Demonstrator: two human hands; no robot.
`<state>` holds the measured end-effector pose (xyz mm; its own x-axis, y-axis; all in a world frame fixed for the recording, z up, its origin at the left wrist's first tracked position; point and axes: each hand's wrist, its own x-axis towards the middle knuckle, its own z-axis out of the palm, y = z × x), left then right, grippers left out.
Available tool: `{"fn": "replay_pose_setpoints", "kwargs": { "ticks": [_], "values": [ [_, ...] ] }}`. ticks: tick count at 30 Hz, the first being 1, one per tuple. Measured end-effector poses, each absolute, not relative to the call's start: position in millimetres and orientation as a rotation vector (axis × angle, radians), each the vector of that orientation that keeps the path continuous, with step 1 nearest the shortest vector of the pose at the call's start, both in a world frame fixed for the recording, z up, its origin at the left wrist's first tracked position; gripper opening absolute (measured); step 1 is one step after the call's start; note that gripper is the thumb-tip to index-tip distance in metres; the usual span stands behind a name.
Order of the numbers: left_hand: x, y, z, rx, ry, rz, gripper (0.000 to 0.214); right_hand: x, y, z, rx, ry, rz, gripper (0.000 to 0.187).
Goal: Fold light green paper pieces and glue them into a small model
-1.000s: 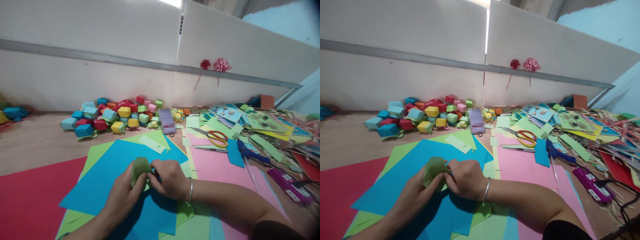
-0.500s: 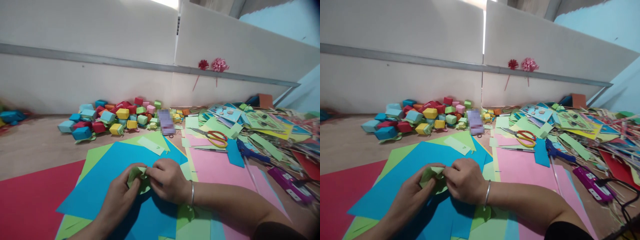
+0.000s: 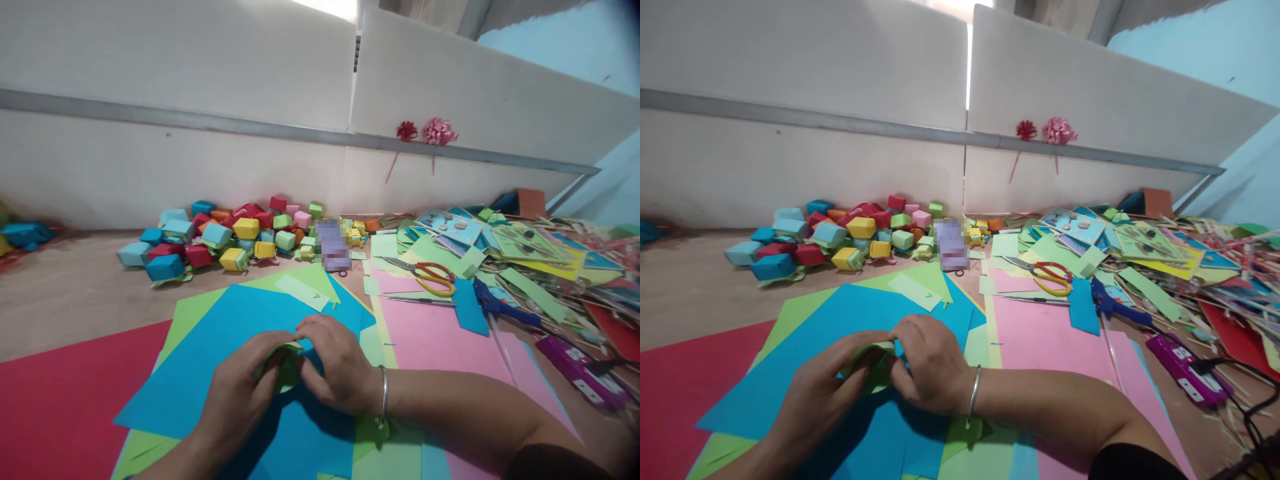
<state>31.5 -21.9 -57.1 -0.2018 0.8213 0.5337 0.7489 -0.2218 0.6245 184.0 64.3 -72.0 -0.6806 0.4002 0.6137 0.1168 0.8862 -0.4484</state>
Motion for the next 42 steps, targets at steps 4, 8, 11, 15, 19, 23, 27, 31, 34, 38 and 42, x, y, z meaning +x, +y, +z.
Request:
{"fn": "replay_pose_setpoints", "kwargs": {
  "ticks": [4, 8, 11, 15, 19, 23, 27, 31, 34, 38, 42],
  "values": [
    [32.3, -22.6, -60.5, 1.932, 2.051, 1.331, 0.017, 182.9, 59.8, -75.0, -0.43, -2.338, 0.532, 0.017],
    [31.5, -21.7, -66.3, 1.932, 2.126, 1.229, 0.02, 180.9, 57.6, -76.5, -0.485, -2.35, 0.588, 0.015],
    [31.3, -20.8, -68.6, 1.91, 2.094, 1.172, 0.022, 178.7, 58.8, -75.9, -0.518, -2.346, 0.61, 0.017],
    [33.5, -19.7, -68.8, 1.79, 1.973, 1.215, 0.019, 176.5, 64.4, -73.2, -0.538, -2.31, 0.566, 0.016],
    [37.6, -18.1, -68.4, 1.492, 1.865, 1.371, 0.021, 175.6, 73.3, -70.4, -0.555, -2.227, 0.577, 0.012],
    [40.7, -18.8, -67.3, 1.241, 1.741, 1.476, 0.023, 175.5, 81.6, -70.2, -0.584, -2.166, 0.571, 0.013],
    [41.4, -20.4, -65.0, 1.06, 1.628, 1.509, 0.031, 176.3, 85.2, -68.8, -0.584, -2.143, 0.6, 0.014],
    [41.8, -20.2, -64.1, 0.999, 1.567, 1.481, 0.042, 177.5, 85.1, -64.1, -0.622, -2.103, 0.659, 0.013],
    [43.3, -20.2, -65.3, 0.962, 1.541, 1.495, 0.041, 177.6, 84.3, -62.4, -0.638, -2.088, 0.691, 0.013],
    [46.9, -21.0, -65.8, 0.855, 1.529, 1.522, 0.042, 176.4, 84.0, -63.4, -0.645, -2.055, 0.725, 0.011],
    [48.7, -19.2, -63.6, 0.855, 1.527, 1.514, 0.042, 175.4, 83.8, -65.8, -0.646, -2.071, 0.766, 0.012]
  ]
}}
